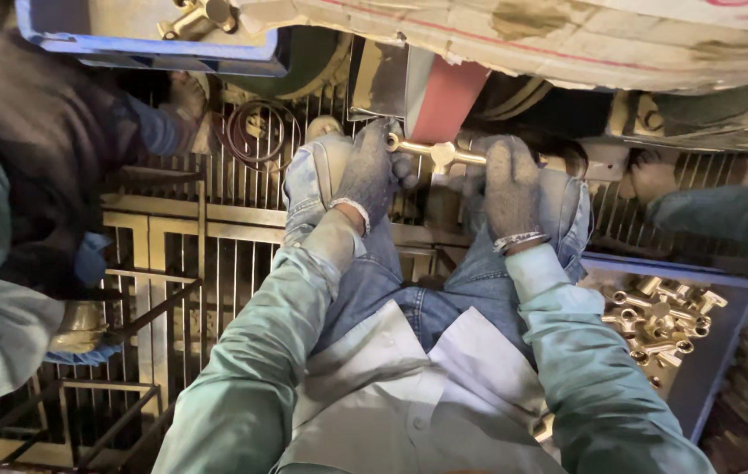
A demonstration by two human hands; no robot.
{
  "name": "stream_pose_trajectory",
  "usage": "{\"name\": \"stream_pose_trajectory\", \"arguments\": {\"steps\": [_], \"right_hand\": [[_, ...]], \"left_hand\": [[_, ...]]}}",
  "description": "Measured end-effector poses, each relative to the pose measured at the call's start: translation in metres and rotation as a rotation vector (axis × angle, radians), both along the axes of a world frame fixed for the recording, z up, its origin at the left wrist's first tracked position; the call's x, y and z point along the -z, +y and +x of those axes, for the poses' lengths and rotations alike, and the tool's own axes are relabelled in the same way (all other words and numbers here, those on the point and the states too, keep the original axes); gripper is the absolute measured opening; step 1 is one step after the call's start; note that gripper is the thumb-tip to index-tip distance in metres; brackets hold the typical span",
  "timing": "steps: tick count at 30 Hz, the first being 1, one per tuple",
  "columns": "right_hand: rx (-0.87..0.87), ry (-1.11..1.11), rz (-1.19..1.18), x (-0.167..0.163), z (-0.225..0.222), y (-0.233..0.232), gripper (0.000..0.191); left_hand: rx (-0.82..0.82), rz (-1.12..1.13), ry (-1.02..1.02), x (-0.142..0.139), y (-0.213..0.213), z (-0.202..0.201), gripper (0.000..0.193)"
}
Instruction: The person uses a belt sander to polish small brass-colored metal parts. They hold each part with gloved hands against the moving belt, rotating it to smooth different surfaces, then place the finished pieces into a blue bin.
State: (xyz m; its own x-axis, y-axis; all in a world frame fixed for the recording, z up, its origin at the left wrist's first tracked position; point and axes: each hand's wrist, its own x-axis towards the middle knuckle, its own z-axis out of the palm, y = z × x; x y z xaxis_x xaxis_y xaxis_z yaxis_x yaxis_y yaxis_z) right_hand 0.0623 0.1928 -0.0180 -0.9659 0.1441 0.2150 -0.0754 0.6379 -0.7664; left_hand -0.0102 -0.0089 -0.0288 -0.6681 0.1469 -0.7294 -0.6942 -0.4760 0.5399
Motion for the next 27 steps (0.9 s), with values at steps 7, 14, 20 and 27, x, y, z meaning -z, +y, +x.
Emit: {"name": "stream_pose_trajectory", "arguments": {"steps": [7, 14, 20, 27], "right_hand": [[0.225, -0.448, -0.597, -0.021, -0.022, -0.012, 0.035], [0.014, -0.551, -0.361, -0.003, -0.052, -0.004, 0.03], [-0.068, -0.548, 0.126, 0.032, -0.081, 0.015, 0.03], [0.295, -0.983, -0.462, 0.028, -0.092, 0.011, 0.045]], "left_hand": [[0.054, -0.036, -0.006, 0.004, -0.001, -0.004, 0.042], [0.097, -0.022, -0.137, 0.013, -0.004, -0.017, 0.057], [0.187, -0.122, -0.161, 0.017, 0.0, -0.035, 0.058], [0.297, -0.272, -0.191, -0.01, -0.001, -0.031, 0.065]]}}
